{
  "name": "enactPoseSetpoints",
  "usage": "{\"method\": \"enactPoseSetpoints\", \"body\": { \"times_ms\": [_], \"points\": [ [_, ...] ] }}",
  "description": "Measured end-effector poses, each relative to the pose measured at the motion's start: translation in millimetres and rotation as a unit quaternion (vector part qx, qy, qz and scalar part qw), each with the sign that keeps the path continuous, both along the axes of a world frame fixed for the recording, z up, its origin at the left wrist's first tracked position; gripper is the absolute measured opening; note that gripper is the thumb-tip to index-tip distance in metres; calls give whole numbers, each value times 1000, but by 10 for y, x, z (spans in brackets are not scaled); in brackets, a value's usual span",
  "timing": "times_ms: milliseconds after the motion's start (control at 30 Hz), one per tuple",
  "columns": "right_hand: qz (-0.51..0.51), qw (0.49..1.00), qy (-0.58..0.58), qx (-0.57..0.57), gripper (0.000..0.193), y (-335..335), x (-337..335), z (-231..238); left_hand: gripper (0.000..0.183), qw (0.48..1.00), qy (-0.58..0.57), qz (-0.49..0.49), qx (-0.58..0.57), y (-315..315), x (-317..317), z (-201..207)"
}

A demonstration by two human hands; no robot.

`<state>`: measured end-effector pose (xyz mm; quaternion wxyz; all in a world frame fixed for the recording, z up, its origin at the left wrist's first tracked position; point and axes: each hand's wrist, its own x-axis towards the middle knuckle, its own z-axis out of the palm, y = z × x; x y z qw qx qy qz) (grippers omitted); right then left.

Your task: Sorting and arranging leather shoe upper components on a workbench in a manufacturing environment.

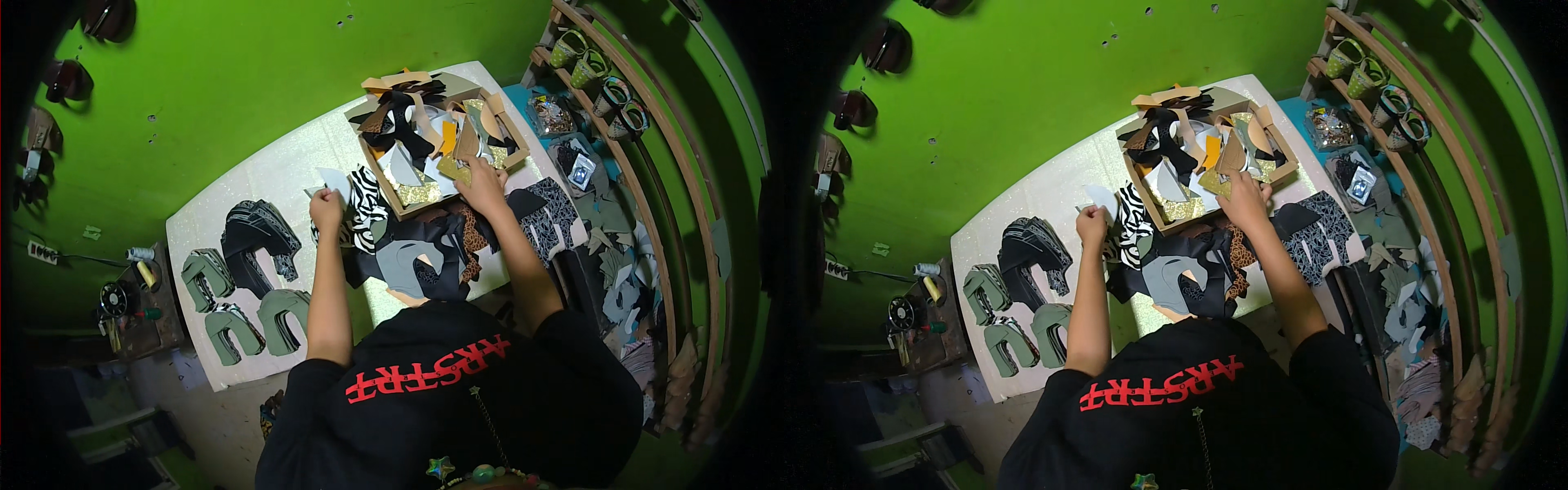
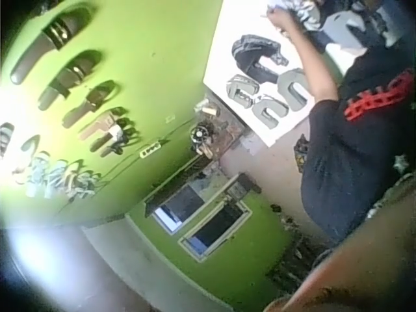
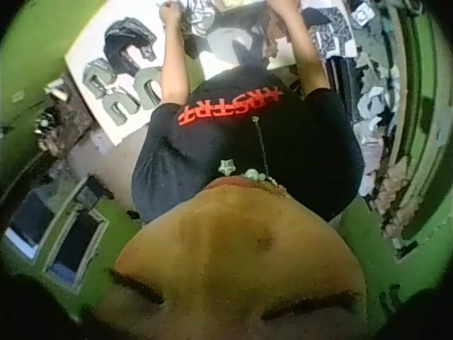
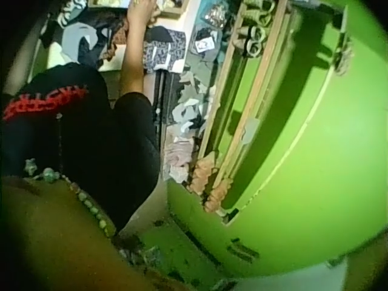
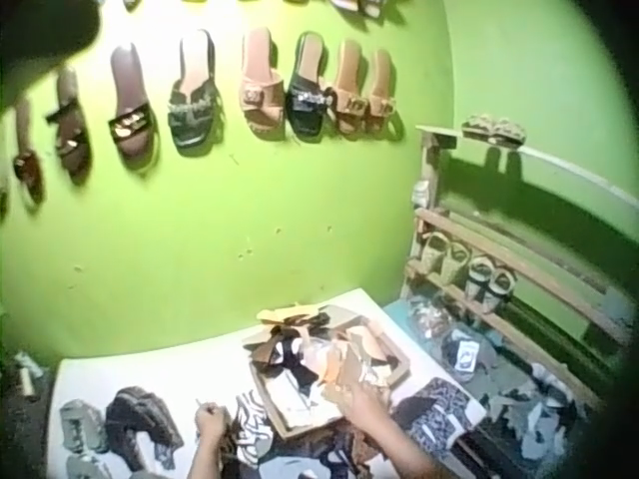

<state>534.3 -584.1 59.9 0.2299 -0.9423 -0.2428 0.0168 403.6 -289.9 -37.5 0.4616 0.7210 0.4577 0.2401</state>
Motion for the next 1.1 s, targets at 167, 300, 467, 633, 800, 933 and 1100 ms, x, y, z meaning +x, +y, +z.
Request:
{"method": "enactPoseSetpoints", "body": {
  "times_ms": [167, 300, 467, 633, 800, 933, 1100],
  "points": [
    [49, 995, -43, 75, 28, -5, -54, -32, 21, 986, -163, 26, 12, -66, -125, 337],
    [120, 961, -17, 250, 19, -2, 24, -82, 24, 978, -167, -40, -116, -222, -95, 395],
    [38, 917, 85, 389, 20, -28, 120, 140, 36, 978, 90, -18, 186, -390, -76, 201],
    [-43, 832, 116, 541, 21, -401, 487, 28, 28, 924, -99, -141, 341, -814, 292, 851],
    [-56, 824, 84, 557, 22, -467, 670, 235, 29, 892, -10, -333, 304, -927, 847, 803],
    [-38, 818, 66, 570, 23, -480, 798, 389, 52, 886, 257, -328, 202, -998, 1198, 754],
    [33, 826, 104, 553, 23, -379, 863, 419, 75, 875, 321, -314, 178, -1067, 1330, 647]
  ]
}}
